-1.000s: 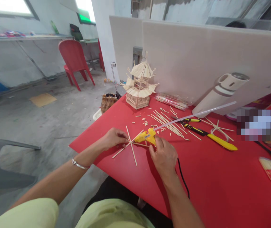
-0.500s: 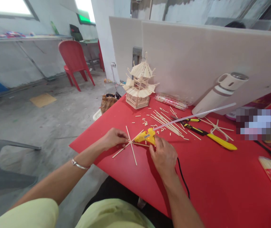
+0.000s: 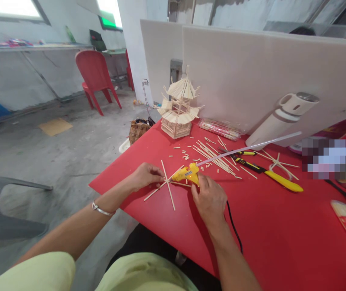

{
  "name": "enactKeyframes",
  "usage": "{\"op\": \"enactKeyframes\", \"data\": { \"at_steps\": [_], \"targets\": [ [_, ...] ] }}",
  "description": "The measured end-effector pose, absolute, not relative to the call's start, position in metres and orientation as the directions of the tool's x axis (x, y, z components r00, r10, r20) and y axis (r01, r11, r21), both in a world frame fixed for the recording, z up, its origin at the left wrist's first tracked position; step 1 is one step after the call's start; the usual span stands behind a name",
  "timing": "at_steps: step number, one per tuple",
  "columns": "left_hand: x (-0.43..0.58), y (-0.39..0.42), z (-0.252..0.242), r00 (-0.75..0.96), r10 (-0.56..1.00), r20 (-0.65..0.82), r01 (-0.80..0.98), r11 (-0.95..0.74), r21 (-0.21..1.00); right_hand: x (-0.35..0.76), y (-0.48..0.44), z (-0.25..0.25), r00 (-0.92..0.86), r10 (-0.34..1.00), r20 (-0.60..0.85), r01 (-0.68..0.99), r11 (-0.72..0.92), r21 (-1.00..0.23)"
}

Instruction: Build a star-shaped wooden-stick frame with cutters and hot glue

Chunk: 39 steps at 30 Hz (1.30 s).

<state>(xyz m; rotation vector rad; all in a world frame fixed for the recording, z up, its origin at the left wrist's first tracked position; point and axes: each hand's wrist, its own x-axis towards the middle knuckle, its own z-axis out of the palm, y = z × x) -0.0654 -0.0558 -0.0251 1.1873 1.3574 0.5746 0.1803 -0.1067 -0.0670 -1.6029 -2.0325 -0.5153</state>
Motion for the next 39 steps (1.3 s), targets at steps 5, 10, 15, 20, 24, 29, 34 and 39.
{"op": "enactKeyframes", "data": {
  "at_steps": [5,10,15,20,24,29,34,39],
  "targets": [
    [-0.066,-0.055,-0.028,0.211,0.878,-0.429,0.292,0.363,0.885,0.18,-0.107,-0.066,-0.179,0.787,0.59,0.972,0.235,-0.019],
    [-0.067,-0.055,-0.029,0.215,0.877,-0.429,0.284,0.365,0.887,0.181,-0.108,-0.066,-0.186,0.777,0.602,0.964,0.262,-0.039],
    [-0.066,-0.056,-0.03,0.207,0.879,-0.43,0.251,0.377,0.892,0.182,-0.108,-0.07,-0.173,0.776,0.607,0.96,0.271,-0.072],
    [-0.066,-0.055,-0.025,0.175,0.875,-0.452,-0.019,0.462,0.887,0.183,-0.108,-0.072,-0.09,0.761,0.642,0.943,0.272,-0.19],
    [-0.064,-0.04,-0.01,0.297,0.789,-0.538,-0.293,0.612,0.735,0.182,-0.109,-0.067,-0.067,0.757,0.65,0.916,0.304,-0.26],
    [-0.029,-0.006,0.022,0.372,0.805,-0.462,0.036,0.485,0.874,0.18,-0.111,-0.06,-0.095,0.763,0.639,0.924,0.307,-0.229],
    [0.023,0.017,0.051,0.577,0.799,-0.169,0.384,-0.082,0.92,0.185,-0.108,-0.063,-0.152,0.734,0.662,0.918,0.352,-0.18],
    [0.042,0.019,0.054,0.705,0.702,-0.1,0.363,-0.237,0.901,0.191,-0.105,-0.062,-0.146,0.725,0.673,0.947,0.3,-0.118]
  ]
}}
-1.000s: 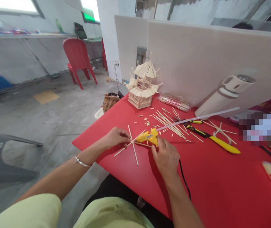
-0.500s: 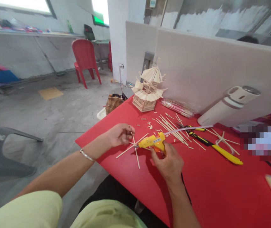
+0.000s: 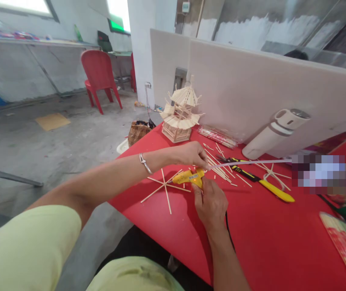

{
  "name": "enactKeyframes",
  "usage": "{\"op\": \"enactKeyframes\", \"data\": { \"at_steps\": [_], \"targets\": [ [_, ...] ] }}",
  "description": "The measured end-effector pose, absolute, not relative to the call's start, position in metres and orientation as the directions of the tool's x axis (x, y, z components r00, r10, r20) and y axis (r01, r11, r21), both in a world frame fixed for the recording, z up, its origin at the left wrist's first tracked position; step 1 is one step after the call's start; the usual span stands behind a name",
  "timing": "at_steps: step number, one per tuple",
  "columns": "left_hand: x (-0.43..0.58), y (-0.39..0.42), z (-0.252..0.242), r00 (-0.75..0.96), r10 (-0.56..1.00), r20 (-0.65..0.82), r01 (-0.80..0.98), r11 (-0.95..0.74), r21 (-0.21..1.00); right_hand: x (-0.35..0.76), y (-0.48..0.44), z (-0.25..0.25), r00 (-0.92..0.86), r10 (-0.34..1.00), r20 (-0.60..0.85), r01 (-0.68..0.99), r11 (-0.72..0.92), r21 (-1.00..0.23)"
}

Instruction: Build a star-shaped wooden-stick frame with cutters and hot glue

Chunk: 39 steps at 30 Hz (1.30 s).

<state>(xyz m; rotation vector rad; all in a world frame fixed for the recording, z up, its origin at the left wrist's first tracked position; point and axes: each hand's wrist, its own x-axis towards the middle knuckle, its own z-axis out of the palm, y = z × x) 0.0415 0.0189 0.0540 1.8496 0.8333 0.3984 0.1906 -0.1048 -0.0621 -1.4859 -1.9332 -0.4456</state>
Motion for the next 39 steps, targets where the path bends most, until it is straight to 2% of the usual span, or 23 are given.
{"op": "enactKeyframes", "data": {
  "at_steps": [8,13,20,26,39],
  "targets": [
    [0.032,0.01,0.06,0.752,0.659,-0.029,0.368,-0.384,0.847,0.196,-0.107,-0.057,-0.177,0.734,0.656,0.95,0.302,-0.082],
    [0.03,0.003,0.057,0.717,0.695,0.045,0.356,-0.421,0.834,0.191,-0.108,-0.056,-0.159,0.713,0.683,0.957,0.281,-0.07],
    [0.03,0.002,0.05,0.707,0.7,0.097,0.338,-0.456,0.823,0.189,-0.108,-0.053,-0.188,0.706,0.682,0.94,0.331,-0.083],
    [0.03,0.003,0.05,0.733,0.675,0.085,0.283,-0.416,0.864,0.187,-0.109,-0.056,-0.162,0.699,0.697,0.955,0.29,-0.068],
    [0.023,-0.004,0.038,0.648,0.758,0.077,0.265,-0.319,0.91,0.181,-0.111,-0.062,-0.164,0.694,0.701,0.95,0.302,-0.077]
  ]
}}
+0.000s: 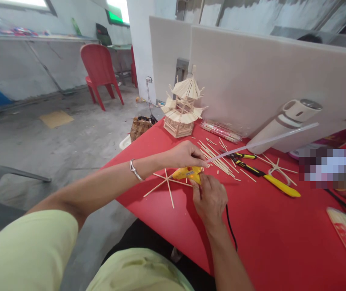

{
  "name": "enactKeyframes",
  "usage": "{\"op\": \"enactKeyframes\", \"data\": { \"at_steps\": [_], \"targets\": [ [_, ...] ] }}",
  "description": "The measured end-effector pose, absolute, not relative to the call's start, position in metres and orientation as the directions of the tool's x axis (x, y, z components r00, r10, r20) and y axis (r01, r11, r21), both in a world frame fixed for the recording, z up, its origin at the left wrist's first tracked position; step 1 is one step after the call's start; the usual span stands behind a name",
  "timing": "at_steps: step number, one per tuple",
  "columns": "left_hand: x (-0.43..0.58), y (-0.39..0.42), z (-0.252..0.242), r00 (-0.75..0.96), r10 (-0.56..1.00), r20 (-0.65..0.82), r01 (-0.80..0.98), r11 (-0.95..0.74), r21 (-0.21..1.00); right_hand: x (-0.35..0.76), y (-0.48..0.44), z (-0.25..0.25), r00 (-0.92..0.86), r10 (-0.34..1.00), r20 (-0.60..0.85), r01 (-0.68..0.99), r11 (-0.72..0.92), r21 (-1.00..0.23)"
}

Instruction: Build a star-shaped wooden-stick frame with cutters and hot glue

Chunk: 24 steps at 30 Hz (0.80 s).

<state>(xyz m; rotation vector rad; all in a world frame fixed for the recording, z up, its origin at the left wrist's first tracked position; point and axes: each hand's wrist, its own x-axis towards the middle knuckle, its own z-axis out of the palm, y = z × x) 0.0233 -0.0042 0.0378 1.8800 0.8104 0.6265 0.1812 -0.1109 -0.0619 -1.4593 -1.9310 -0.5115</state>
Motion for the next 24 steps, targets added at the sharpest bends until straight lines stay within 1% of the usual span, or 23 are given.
{"op": "enactKeyframes", "data": {
  "at_steps": [7,13,24],
  "targets": [
    [0.021,-0.003,0.03,0.647,0.757,0.092,0.239,-0.316,0.918,0.182,-0.109,-0.067,-0.187,0.681,0.708,0.951,0.306,-0.043],
    [0.019,0.001,0.021,0.635,0.771,0.043,0.232,-0.244,0.941,0.181,-0.108,-0.068,-0.196,0.676,0.711,0.946,0.321,-0.043],
    [0.019,0.002,0.017,0.626,0.779,0.03,0.232,-0.223,0.947,0.18,-0.107,-0.07,-0.195,0.674,0.712,0.947,0.319,-0.042]
  ]
}}
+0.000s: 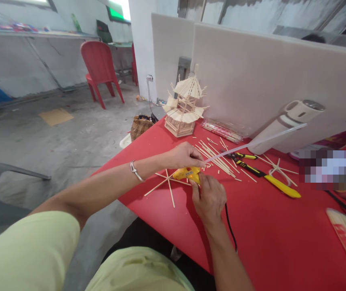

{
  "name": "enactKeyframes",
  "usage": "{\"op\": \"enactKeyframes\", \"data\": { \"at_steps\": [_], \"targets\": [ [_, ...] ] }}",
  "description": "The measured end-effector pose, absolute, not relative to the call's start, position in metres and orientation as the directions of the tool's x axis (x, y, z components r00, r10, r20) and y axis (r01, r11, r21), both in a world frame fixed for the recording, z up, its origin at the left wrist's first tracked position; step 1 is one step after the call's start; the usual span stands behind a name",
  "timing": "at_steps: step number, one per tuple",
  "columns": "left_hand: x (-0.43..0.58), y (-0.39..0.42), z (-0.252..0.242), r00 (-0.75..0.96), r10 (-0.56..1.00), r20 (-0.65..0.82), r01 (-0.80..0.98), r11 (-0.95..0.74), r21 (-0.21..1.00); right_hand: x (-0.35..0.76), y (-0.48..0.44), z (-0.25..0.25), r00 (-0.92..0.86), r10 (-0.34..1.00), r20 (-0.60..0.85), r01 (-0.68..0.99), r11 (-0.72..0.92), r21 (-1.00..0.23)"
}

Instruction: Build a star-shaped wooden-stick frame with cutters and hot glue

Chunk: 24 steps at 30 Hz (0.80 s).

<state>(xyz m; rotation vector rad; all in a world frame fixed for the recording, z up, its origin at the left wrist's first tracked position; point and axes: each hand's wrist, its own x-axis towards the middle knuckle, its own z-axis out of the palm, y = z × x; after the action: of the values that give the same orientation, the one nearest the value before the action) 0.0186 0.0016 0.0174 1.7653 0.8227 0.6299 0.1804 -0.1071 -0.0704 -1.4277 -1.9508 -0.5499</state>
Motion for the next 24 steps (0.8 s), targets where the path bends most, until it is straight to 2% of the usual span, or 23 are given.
{"op": "enactKeyframes", "data": {
  "at_steps": [10,24],
  "targets": [
    [0.0154,0.0019,0.0101,0.616,0.783,0.082,0.23,-0.278,0.933,0.1807,-0.1072,-0.0713,-0.193,0.668,0.719,0.949,0.314,-0.038],
    [0.0145,0.0002,0.0116,0.604,0.795,0.057,0.242,-0.251,0.937,0.179,-0.1079,-0.07,-0.195,0.663,0.723,0.947,0.32,-0.037]
  ]
}}
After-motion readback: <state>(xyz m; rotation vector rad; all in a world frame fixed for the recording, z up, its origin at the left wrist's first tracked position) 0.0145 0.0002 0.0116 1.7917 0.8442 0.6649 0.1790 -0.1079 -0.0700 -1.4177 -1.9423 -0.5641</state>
